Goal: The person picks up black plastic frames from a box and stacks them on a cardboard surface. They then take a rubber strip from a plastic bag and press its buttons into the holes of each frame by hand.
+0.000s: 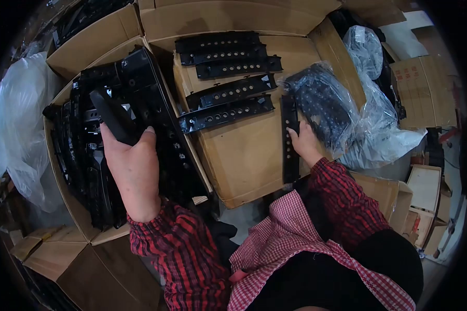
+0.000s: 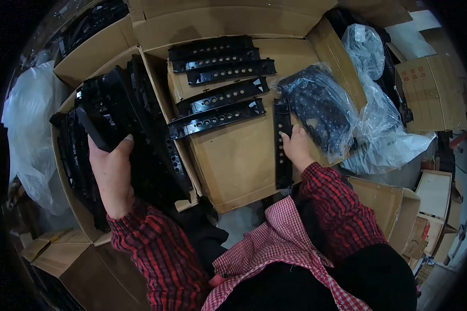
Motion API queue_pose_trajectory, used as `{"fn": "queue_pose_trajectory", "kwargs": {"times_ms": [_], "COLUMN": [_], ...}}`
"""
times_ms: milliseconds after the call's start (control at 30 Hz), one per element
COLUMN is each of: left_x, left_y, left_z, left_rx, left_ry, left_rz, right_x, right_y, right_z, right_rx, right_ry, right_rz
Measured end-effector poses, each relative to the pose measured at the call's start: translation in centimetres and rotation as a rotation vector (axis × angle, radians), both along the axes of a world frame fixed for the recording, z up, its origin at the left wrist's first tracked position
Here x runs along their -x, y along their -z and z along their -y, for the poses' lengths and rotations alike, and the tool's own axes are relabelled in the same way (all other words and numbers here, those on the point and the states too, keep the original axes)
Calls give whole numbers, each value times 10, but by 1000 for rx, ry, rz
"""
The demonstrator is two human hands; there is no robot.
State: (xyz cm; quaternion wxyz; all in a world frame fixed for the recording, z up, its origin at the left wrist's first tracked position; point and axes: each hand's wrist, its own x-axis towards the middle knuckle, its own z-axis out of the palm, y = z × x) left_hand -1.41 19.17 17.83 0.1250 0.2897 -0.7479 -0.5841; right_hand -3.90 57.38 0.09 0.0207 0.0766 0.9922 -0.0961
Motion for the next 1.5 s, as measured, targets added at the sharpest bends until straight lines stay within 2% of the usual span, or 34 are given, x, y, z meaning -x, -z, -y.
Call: {"fn": "queue_pose_trajectory", "kwargs": {"times_ms": [67, 100, 133, 200, 233, 300, 367, 400, 500, 567, 600, 633, 700, 800, 867, 900, 967, 1000, 1067, 1133, 1167, 1233, 1333, 1367, 1433, 1500], "left_x": [0, -1, -2, -8, -8, -6, -7, -6, -6, -5, -2, 2, 8, 18, 18, 19, 20, 20, 22, 23, 23, 23, 19, 18, 16, 14], "left_y": [-1, -1, 0, 4, 3, -1, -2, 0, 7, 6, 5, 13, 15, 18, 4, 10, 15, 17, 19, 15, 18, 19, 14, 12, 14, 17], "left_z": [0, -1, -2, -3, -5, -10, -17, -19, -20, -23, -23, -25, -34, -48, -54, -54, -48, -45, -42, -43, -43, -42, -45, -45, -43, -44], "left_rx": [-19, -19, 17, 51, 20, -1, -25, -15, -33, -58, -88, -50, -72, -72, -244, -259, -210, -161, -122, -444, -463, -520, -656, -729, -734, -740], "left_ry": [-22, -34, -37, -42, -22, 5, 2, 0, 25, 12, 14, 16, 41, 83, 164, 174, 110, 56, 25, -107, -109, -96, -109, -134, -140, -132], "left_rz": [20, 18, -6, -7, -14, -41, 3, 5, 0, 22, 29, -44, -36, -83, 26, -23, -37, -58, -81, -190, -235, -228, -200, -182, -192, -197], "right_x": [8, 9, 12, 9, 3, -4, 3, 11, 30, 31, 29, 21, -2, -17, -2, 0, -9, -23, -64, -109, -127, -149, -142, -126, -82, -53], "right_y": [2, 12, -3, -31, -29, -26, -12, 2, -15, -38, -46, -62, -99, -114, -96, -100, -101, -89, -72, -56, -51, -45, -29, -25, -40, -9], "right_z": [-14, -24, -10, 21, 42, 88, 121, 129, 147, 142, 141, 145, 153, 165, 151, 148, 130, 112, 84, 66, 63, 61, 89, 103, 129, 124], "right_rx": [60, 72, 73, 391, 412, 292, 253, 230, 293, 427, 836, 839, 1747, 1220, 1340, 1379, 1518, 1475, 1624, 1600, 1604, 1379, 1424, 1423, 1433, 1562], "right_ry": [24, -64, -81, -440, -521, -780, -871, -833, -570, -544, -396, -401, -300, -595, -353, -178, 47, 174, 461, 545, 550, 800, 690, 702, 556, 522], "right_rz": [21, -195, -191, -123, -56, -104, -187, -315, -445, -337, -56, -56, 551, 254, 375, 338, 248, 235, 393, 377, 379, 702, 696, 640, 713, 722]}}
